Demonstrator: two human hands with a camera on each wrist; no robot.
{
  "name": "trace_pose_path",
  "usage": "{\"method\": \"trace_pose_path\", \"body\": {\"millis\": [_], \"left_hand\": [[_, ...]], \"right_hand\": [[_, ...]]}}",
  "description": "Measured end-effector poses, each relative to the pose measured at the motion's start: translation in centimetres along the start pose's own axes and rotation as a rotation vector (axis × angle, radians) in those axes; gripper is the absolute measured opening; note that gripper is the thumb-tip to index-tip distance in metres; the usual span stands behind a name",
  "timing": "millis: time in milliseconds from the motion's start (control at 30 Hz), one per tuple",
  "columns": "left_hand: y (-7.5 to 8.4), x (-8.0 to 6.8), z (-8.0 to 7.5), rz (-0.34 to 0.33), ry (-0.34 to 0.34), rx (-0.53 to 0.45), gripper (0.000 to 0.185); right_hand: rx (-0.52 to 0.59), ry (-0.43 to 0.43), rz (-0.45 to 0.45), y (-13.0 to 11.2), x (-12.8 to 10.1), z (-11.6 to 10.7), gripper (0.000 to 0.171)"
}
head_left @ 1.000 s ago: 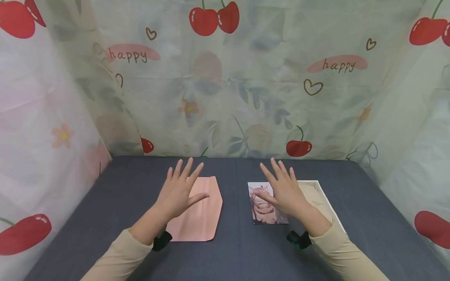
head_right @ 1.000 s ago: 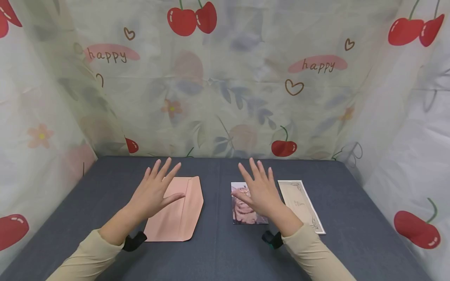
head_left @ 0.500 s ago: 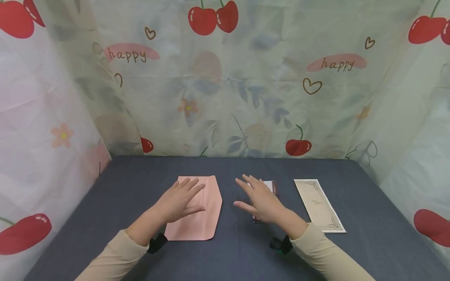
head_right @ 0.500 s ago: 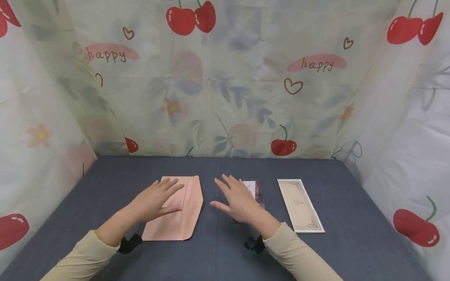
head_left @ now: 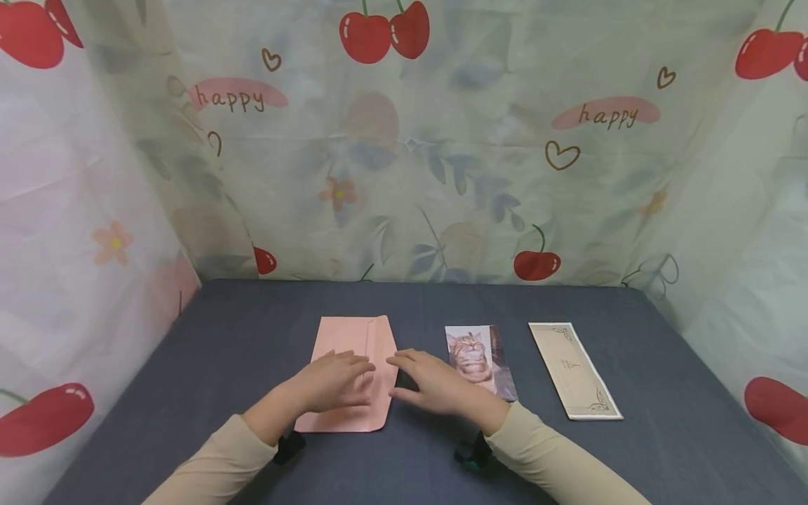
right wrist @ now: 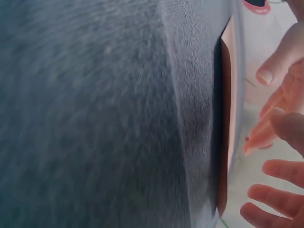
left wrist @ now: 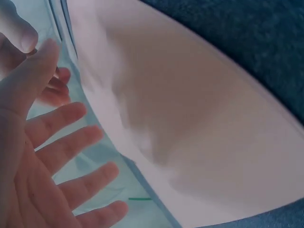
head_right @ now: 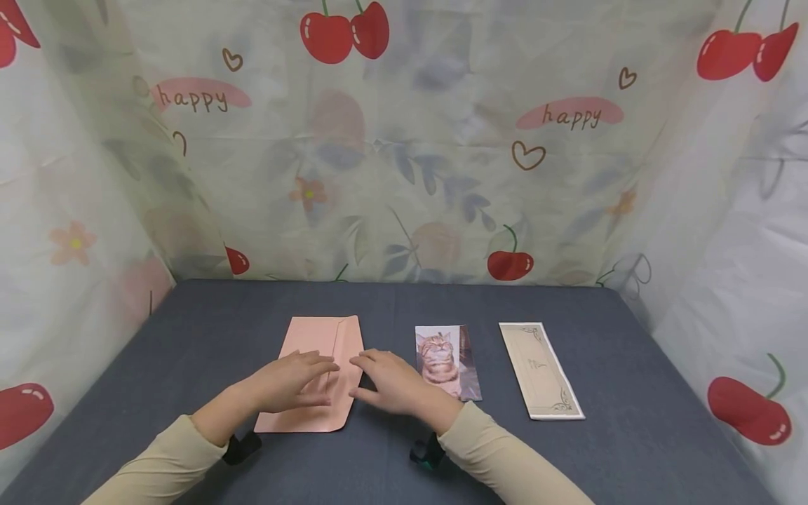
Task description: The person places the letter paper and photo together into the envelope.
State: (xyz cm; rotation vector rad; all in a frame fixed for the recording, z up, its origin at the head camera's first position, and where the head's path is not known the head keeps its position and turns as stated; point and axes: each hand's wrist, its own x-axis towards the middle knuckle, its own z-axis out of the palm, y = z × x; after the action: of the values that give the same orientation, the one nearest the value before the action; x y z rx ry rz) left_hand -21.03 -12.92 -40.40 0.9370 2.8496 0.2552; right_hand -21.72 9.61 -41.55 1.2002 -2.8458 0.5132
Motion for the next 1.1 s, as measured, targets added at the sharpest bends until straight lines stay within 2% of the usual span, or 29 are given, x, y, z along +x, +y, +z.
{"method": "trace_pose_path", "body": {"millis": [267,467,600,900,1100], "left_hand": [[-0.1,0.4,0.9,-0.004,-0.017,0.000,0.058],[0.0,0.5,1.4,-0.023,-0.056,0.022,0.068],[0.2,0.4,1.6,-0.049,-0.070,0.017,0.072],[-0.1,0.1,1.5,-0.042,-0.090,0.015,0.077],[-0.9,-0.3,1.2,0.024,-0.091,0.013,0.093]], "right_hand": [[-0.013,-0.064,0.016,-0.6,0.9,1.3,0.053],[-0.082,-0.040,-0.028,-0.5,1.2,2.0,0.053],[-0.089,-0.040,-0.035,-0.7,1.3,2.1,0.052],[-0.104,-0.171,0.054,-1.1,1.3,2.3,0.058],[-0.087,-0.218,0.094,-1.4,1.4,2.2,0.060]]}}
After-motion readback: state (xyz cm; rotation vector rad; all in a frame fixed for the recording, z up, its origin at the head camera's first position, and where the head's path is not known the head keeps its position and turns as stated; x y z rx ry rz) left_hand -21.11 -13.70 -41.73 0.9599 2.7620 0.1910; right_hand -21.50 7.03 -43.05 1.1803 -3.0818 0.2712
